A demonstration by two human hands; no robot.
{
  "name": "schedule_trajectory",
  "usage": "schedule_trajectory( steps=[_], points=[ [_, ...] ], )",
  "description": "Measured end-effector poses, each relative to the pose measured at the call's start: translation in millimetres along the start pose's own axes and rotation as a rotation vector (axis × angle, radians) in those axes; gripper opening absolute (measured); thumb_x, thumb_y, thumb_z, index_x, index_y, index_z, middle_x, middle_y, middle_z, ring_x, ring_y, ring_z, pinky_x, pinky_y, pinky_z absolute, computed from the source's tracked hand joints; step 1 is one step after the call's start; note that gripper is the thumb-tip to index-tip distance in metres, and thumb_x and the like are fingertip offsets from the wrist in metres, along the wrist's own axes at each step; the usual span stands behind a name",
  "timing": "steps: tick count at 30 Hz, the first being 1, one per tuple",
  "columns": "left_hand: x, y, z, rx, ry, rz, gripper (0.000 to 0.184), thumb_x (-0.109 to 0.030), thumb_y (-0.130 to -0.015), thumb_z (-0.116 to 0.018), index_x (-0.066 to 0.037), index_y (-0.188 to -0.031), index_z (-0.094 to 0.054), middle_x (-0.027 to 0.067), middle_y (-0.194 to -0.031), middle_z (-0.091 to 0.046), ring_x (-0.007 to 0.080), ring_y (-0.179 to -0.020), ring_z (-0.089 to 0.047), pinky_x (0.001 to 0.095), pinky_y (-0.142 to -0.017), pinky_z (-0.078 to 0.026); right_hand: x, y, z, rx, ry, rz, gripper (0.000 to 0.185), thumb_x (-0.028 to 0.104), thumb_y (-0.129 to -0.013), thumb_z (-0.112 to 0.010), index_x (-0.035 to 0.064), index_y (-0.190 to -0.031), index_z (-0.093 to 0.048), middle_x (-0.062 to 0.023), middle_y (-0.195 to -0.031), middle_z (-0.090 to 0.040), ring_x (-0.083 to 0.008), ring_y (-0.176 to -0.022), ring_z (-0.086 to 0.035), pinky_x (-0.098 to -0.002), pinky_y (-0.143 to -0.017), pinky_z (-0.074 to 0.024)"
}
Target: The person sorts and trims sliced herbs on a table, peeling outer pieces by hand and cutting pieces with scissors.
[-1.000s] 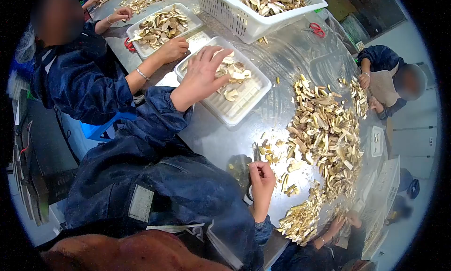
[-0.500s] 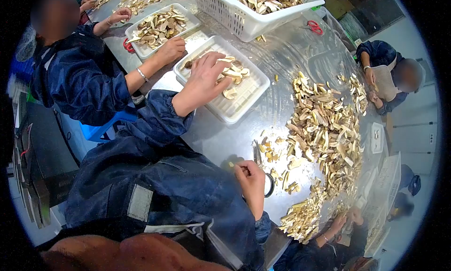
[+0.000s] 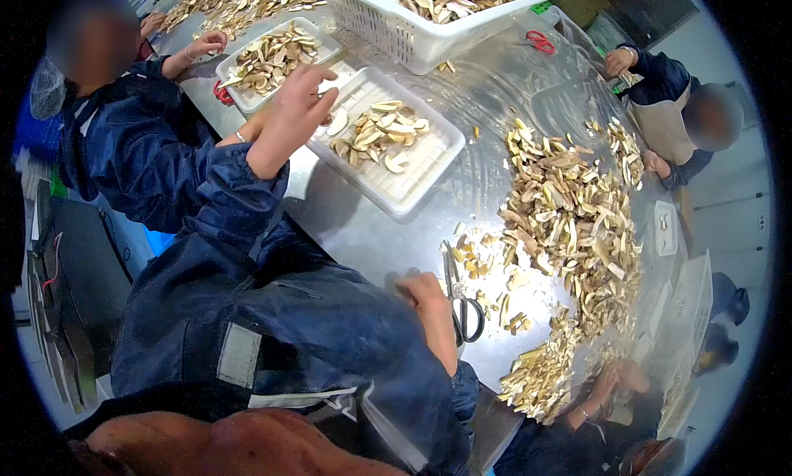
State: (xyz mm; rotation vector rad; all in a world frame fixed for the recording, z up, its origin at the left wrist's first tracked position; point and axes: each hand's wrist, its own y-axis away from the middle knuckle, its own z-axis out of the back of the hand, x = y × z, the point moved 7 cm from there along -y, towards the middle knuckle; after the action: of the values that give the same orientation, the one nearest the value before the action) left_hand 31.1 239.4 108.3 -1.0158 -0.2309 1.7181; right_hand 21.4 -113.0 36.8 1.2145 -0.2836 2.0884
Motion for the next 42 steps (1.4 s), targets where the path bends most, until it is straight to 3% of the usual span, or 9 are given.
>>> schedule_trajectory(
  steps=[3, 6, 9, 12, 15, 18, 25, 31, 42],
  points=[
    [-24.3, 18.6, -12.8, 0.033, 0.134, -0.025, 0.017, -0.011, -0.088, -0.067, 0.000, -0.101, -0.064, 0.0151, -0.099, -0.063, 0.0318, -0.089, -0.063, 0.0379, -0.078, -0.050, -1.9, 1.8, 1.1, -0.003, 0.019, -0.012, 0.023, -0.001, -0.083, -0.059, 0.0002, -0.105, -0.067, -0.0160, -0.091, -0.055, -0.0298, -0.078, -0.057, -0.0338, -0.071, -0.0453],
    [-46.8, 38.0, -32.6, 0.096, 0.214, -0.083, 0.013, -0.008, -0.089, -0.066, -0.001, -0.100, -0.065, 0.0146, -0.101, -0.063, 0.0312, -0.095, -0.063, 0.0364, -0.082, -0.050, 0.7, 5.1, 4.5, -0.089, 0.044, 0.062, 0.021, -0.001, -0.083, -0.062, -0.0003, -0.103, -0.067, -0.0162, -0.089, -0.056, -0.0316, -0.076, -0.057, -0.0362, -0.070, -0.0466],
    [-68.1, 53.2, -41.1, 0.171, 0.280, -0.050, 0.012, -0.007, -0.088, -0.066, -0.002, -0.099, -0.064, 0.0145, -0.100, -0.062, 0.0313, -0.095, -0.063, 0.0359, -0.081, -0.050, -2.3, 11.1, 9.8, -0.129, 0.021, -0.078, 0.021, 0.003, -0.082, -0.067, 0.0006, -0.103, -0.065, -0.0172, -0.088, -0.058, -0.0341, -0.075, -0.059, -0.0378, -0.069, -0.0475],
    [-80.3, 70.0, -51.0, 0.232, 0.305, -0.092, 0.011, -0.003, -0.088, -0.065, -0.001, -0.098, -0.064, 0.0145, -0.098, -0.061, 0.0317, -0.091, -0.063, 0.0364, -0.078, -0.051, -6.1, 20.1, 8.1, -0.099, 0.044, -0.255, 0.019, 0.008, -0.083, -0.068, -0.0011, -0.100, -0.064, -0.0140, -0.085, -0.059, -0.0256, -0.072, -0.055, -0.0326, -0.065, -0.0439],
    [-89.0, 88.0, -59.3, 0.290, 0.338, -0.109, 0.013, -0.002, -0.086, -0.065, -0.002, -0.098, -0.063, 0.0147, -0.095, -0.060, 0.0326, -0.088, -0.062, 0.0375, -0.076, -0.051, -18.5, 22.6, 3.9, -0.145, 0.184, -0.210, 0.021, 0.009, -0.082, -0.071, -0.0001, -0.099, -0.063, -0.0148, -0.085, -0.062, -0.0277, -0.072, -0.059, -0.0342, -0.066, -0.0469],
    [-98.6, 108.6, -62.5, 0.350, 0.379, -0.113, 0.013, -0.002, -0.085, -0.065, -0.002, -0.098, -0.063, 0.0149, -0.095, -0.059, 0.0332, -0.085, -0.062, 0.0376, -0.073, -0.051, -27.9, 22.7, 2.4, -0.216, 0.228, -0.091, 0.020, 0.014, -0.079, -0.073, 0.0035, -0.094, -0.063, -0.0175, -0.091, -0.066, -0.0386, -0.083, -0.066, -0.0432, -0.070, -0.0509],
    [-116.2, 149.5, -66.3, 0.512, 0.526, -0.082, 0.011, -0.003, -0.087, -0.064, -0.002, -0.098, -0.062, 0.0134, -0.094, -0.058, 0.0325, -0.083, -0.061, 0.0376, -0.073, -0.051, -30.7, 30.6, -0.2, -0.268, 0.269, -0.082, 0.015, 0.014, -0.082, -0.071, 0.0040, -0.092, -0.066, -0.0157, -0.090, -0.066, -0.0349, -0.080, -0.066, -0.0420, -0.070, -0.0518],
    [-112.8, 168.5, -66.0, 0.472, 0.478, -0.156, 0.009, -0.006, -0.089, -0.064, -0.003, -0.097, -0.064, 0.0122, -0.092, -0.060, 0.0315, -0.084, -0.062, 0.0379, -0.074, -0.051, -17.9, 44.9, 1.8, -0.233, 0.368, -0.096, 0.016, 0.012, -0.081, -0.071, 0.0018, -0.091, -0.065, -0.0159, -0.089, -0.065, -0.0361, -0.081, -0.065, -0.0440, -0.070, -0.0509],
    [-100.6, 189.0, -88.0, 0.500, 0.479, -0.065, 0.013, -0.014, -0.090, -0.064, -0.005, -0.098, -0.068, 0.0125, -0.093, -0.066, 0.0305, -0.084, -0.065, 0.0369, -0.074, -0.052, -34.3, 60.2, -4.7, -0.351, 0.294, 0.006, 0.013, 0.005, -0.081, -0.068, -0.0002, -0.091, -0.064, -0.0196, -0.083, -0.063, -0.0369, -0.075, -0.064, -0.0439, -0.067, -0.0505]
  ],
)
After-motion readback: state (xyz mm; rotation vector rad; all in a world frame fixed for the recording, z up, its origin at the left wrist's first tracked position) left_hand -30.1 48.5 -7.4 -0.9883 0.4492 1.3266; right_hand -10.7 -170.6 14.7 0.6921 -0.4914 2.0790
